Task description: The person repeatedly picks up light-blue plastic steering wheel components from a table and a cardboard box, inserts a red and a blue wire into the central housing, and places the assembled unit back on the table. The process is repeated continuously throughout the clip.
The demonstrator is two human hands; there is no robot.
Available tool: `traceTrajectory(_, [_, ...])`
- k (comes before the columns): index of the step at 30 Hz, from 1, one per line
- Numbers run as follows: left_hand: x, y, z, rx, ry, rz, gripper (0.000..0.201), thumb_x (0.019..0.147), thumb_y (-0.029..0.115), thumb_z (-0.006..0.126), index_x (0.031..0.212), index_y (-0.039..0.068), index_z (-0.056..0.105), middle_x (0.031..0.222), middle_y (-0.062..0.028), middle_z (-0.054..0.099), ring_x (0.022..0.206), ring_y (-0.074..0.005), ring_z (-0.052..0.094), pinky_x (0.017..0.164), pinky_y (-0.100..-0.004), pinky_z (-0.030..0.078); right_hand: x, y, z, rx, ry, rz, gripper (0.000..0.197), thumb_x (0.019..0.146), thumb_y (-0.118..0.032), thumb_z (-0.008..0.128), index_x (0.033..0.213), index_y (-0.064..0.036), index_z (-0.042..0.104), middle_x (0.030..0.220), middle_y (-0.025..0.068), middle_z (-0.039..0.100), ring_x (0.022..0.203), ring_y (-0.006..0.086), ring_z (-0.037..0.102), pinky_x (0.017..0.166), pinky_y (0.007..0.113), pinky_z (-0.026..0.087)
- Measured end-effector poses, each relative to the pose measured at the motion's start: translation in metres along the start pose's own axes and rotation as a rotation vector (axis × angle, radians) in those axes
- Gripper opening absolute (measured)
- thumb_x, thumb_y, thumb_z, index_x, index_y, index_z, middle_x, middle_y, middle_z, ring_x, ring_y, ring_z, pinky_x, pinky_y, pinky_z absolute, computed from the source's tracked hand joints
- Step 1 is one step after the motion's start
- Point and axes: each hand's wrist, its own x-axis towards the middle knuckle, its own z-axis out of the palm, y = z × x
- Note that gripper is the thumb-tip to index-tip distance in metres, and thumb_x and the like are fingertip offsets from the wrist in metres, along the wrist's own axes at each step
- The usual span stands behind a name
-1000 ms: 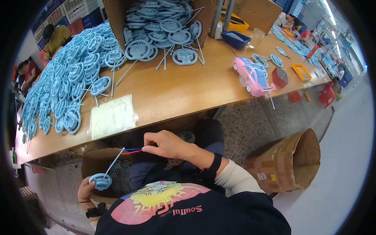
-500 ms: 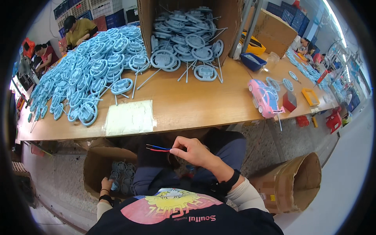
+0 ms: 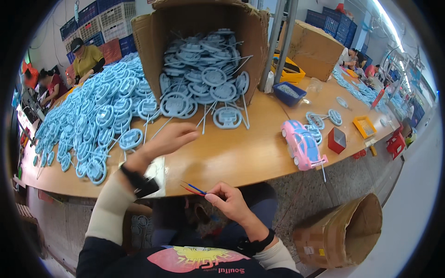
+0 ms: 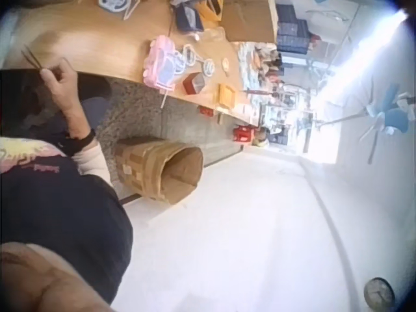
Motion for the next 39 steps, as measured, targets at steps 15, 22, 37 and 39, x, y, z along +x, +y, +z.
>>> traceTrajectory(15, [0.017, 0.009, 0.069, 0.347, -0.018, 0.175, 0.079, 0.062, 0.032, 0.079, 0.124, -0.001, 0.043, 0.130, -0.0254, 0.040, 0.118, -0.0442, 0.041, 0.100, -0.0433, 0.036, 0.024, 0.010, -0.064, 0.149, 0.483, -0.001, 0.016, 0.088, -0.018, 0.061, 0.087, -0.0041, 0.054, 0.066, -0.0010, 0.053, 0.047, 0.0016, 0.041, 0.040, 0.016, 0.029])
traceTrajectory(22, [-0.059, 0.046, 0.060, -0.127, 0.157, 0.035, 0.066, 0.077, 0.018, 0.071, 0.130, -0.003, 0.038, 0.131, -0.0197, 0.042, 0.115, -0.0313, 0.048, 0.095, -0.0384, 0.042, 0.043, 0.007, -0.037, 0.231, 0.278, 0.024, 0.014, 0.089, -0.016, 0.061, 0.088, -0.0032, 0.054, 0.075, -0.0013, 0.054, 0.056, 0.0022, 0.046, 0.049, 0.017, 0.035])
traceTrajectory(37, [-0.077, -0.014, 0.033, -1.046, 0.268, -0.480, 0.030, 0.093, 0.023, 0.055, 0.110, -0.002, 0.059, 0.085, -0.0025, 0.062, 0.072, -0.0092, 0.059, 0.066, -0.0236, 0.050, 0.061, -0.006, -0.022, -0.437, 0.151, 0.011, 0.018, 0.083, -0.017, 0.067, 0.082, -0.0010, 0.059, 0.066, 0.0038, 0.060, 0.059, 0.0105, 0.053, 0.055, 0.025, 0.042])
traceTrajectory(39, [-0.077, -0.016, 0.033, -1.019, 0.278, -0.477, 0.030, 0.092, 0.022, 0.056, 0.110, -0.002, 0.059, 0.085, -0.0025, 0.062, 0.071, -0.0089, 0.059, 0.064, -0.0230, 0.050, 0.063, -0.009, -0.020, -0.544, 0.169, -0.024, 0.019, 0.082, -0.019, 0.067, 0.081, -0.0017, 0.059, 0.065, 0.0066, 0.060, 0.056, 0.0149, 0.055, 0.054, 0.027, 0.042])
